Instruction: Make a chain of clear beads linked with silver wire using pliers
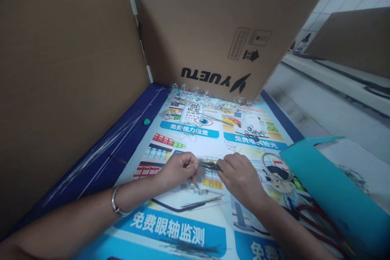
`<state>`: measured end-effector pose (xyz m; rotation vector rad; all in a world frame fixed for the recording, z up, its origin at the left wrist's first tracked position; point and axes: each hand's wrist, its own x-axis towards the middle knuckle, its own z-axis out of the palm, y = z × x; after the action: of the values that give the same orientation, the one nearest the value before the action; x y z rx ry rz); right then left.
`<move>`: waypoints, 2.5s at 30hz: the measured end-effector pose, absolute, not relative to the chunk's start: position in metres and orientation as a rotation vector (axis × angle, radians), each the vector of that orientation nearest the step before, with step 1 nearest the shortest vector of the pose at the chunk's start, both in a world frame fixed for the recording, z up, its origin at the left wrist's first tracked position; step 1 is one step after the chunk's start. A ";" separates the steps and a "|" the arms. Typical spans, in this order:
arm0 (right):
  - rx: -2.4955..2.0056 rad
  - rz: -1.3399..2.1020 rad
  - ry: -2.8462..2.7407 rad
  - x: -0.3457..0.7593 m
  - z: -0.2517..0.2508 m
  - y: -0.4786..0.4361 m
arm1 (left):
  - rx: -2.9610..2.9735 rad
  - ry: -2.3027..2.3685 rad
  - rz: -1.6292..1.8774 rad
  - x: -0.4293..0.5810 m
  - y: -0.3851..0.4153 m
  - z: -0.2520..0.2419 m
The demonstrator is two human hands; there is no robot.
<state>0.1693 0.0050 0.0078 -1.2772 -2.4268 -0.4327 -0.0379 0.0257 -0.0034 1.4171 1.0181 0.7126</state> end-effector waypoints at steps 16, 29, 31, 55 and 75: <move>-1.267 -0.457 -2.440 0.169 0.010 0.005 | 1.398 0.961 0.697 -0.039 0.025 0.001; -1.216 -0.367 -2.482 0.176 0.012 0.008 | 1.315 0.883 0.616 -0.039 0.023 0.013; -1.206 -0.356 -2.480 0.176 0.012 0.009 | 1.301 0.885 0.615 -0.039 0.023 0.013; -1.403 -0.204 -2.550 0.179 0.025 0.007 | 1.302 0.974 0.766 -0.040 0.029 0.002; -1.551 -0.010 -2.427 0.188 0.029 0.015 | 1.171 0.807 0.683 -0.044 0.031 -0.003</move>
<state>0.1882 0.0151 0.0287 -1.5508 -2.4265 -0.0101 -0.0443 0.0308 -0.0032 1.1714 0.8071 0.6834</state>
